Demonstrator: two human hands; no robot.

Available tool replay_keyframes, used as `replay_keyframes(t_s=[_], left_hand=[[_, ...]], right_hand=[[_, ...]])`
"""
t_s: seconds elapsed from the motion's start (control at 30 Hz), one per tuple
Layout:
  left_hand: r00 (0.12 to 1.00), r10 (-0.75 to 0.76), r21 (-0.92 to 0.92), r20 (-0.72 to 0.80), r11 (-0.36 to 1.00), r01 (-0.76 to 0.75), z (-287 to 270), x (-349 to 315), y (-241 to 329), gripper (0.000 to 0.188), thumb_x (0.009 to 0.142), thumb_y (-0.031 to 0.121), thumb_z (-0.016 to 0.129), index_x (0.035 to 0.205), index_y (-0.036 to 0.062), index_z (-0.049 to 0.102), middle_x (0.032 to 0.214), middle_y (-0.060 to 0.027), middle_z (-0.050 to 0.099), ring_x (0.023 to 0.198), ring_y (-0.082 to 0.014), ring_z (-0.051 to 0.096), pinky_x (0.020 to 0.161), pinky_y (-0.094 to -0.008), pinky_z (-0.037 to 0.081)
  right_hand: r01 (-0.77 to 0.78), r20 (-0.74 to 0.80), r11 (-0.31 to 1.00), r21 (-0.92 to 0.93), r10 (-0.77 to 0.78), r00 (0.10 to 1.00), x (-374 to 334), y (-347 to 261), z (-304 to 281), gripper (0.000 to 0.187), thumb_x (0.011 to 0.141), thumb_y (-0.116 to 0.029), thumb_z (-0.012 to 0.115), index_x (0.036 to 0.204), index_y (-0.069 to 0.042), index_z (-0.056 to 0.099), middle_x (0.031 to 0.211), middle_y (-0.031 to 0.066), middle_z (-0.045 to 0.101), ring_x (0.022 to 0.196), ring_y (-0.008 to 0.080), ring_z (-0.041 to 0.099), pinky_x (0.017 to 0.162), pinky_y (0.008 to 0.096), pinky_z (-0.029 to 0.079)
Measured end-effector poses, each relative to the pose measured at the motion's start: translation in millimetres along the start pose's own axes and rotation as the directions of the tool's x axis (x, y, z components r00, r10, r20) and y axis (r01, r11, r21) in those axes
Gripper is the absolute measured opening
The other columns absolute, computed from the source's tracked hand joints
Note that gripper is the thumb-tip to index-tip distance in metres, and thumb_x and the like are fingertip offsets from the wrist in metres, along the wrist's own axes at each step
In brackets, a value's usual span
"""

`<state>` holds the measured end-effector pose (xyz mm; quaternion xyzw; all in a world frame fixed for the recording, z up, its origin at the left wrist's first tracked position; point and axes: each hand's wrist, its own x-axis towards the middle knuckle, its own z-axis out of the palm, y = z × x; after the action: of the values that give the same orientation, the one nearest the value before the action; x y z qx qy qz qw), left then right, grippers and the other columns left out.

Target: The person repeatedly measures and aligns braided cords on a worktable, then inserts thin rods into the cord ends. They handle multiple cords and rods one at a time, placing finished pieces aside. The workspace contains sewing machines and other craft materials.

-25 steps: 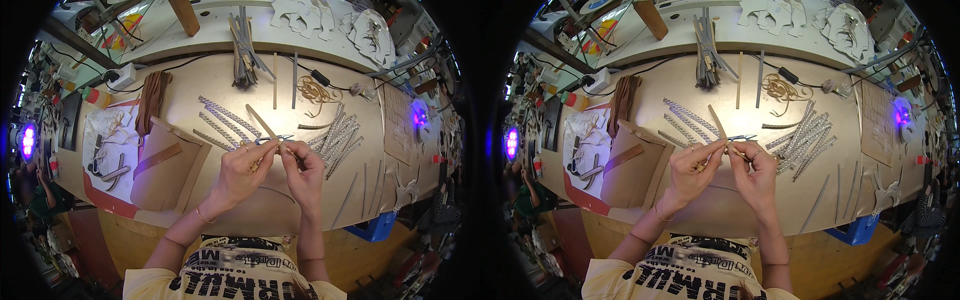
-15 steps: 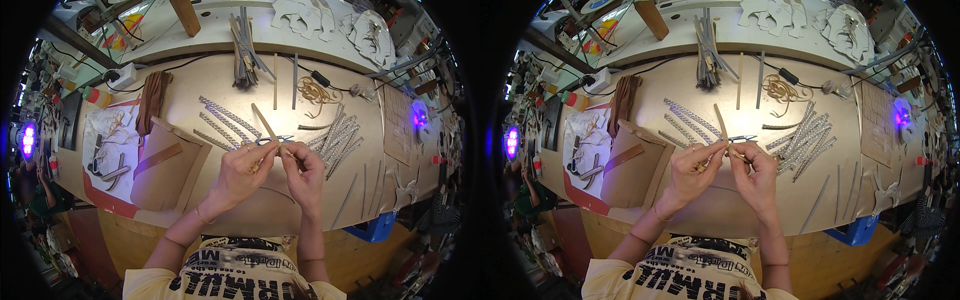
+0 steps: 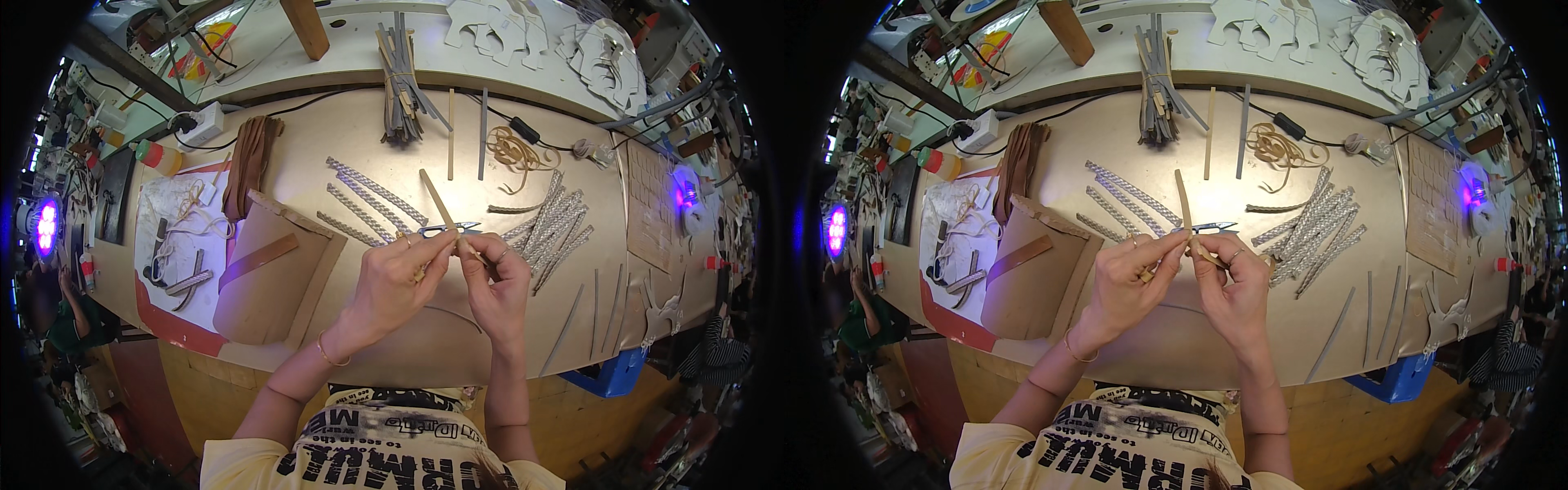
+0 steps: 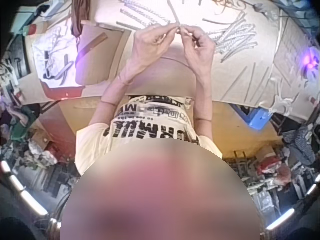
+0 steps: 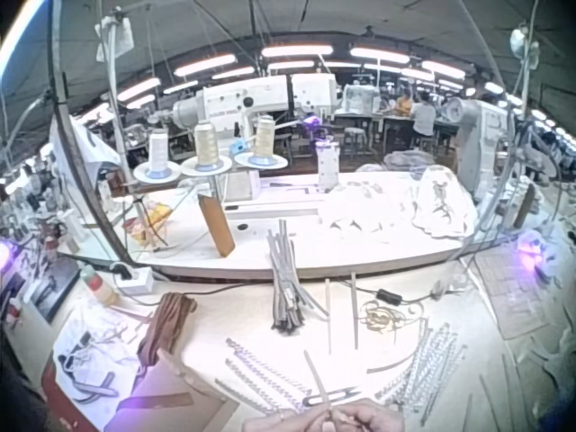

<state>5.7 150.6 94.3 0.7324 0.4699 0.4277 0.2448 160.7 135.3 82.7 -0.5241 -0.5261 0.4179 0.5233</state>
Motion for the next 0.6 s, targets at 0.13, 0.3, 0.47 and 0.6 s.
replay_keyframes(t_s=[0.13,0.3,0.47,0.6], left_hand=[[1.000,0.001,-0.018,-0.026,1.000,-0.001,1.8,2.4,2.2,0.023,0.085,0.001,0.072,0.107,0.0025,0.074,0.064,-0.0099,0.059,0.053,-0.0202,0.057,0.050,-0.0324,0.044],[1.000,0.025,0.019,0.001,1.000,-0.025,-0.9,3.5,3.8,0.024,0.084,0.001,0.071,0.108,0.0023,0.073,0.064,-0.0101,0.059,0.053,-0.0210,0.058,0.051,-0.0327,0.045],[0.997,0.043,0.083,0.060,0.995,-0.047,-4.9,2.6,3.9,0.030,0.084,0.003,0.070,0.114,0.0040,0.069,0.067,-0.0088,0.056,0.057,-0.0245,0.060,0.052,-0.0361,0.048],[0.998,0.052,0.070,0.023,0.996,-0.054,-2.4,3.7,3.9,0.027,0.083,-0.002,0.071,0.110,0.0031,0.073,0.065,-0.0096,0.058,0.054,-0.0222,0.058,0.051,-0.0338,0.045]], right_hand=[[-0.003,-0.003,0.999,-0.042,0.003,1.000,-0.4,-4.4,0.5,0.011,0.092,-0.001,0.065,0.101,0.004,0.069,0.082,0.0014,0.063,0.060,0.0028,0.043,0.052,0.0205,0.034],[0.085,-0.003,0.962,-0.261,-0.089,0.996,-2.5,-12.1,2.4,0.012,0.091,0.001,0.064,0.102,0.002,0.067,0.084,0.0050,0.065,0.056,0.0069,0.049,0.050,0.0232,0.038],[0.155,0.013,0.902,-0.403,-0.163,0.986,-2.9,-14.5,3.2,0.016,0.085,0.004,0.066,0.101,0.000,0.068,0.090,0.0098,0.068,0.058,0.0180,0.061,0.052,0.0282,0.045],[0.182,0.015,0.879,-0.441,-0.196,0.980,-2.7,-13.1,3.2,0.020,0.082,0.005,0.067,0.101,-0.001,0.068,0.092,0.0105,0.069,0.061,0.0220,0.064,0.054,0.0298,0.049]])
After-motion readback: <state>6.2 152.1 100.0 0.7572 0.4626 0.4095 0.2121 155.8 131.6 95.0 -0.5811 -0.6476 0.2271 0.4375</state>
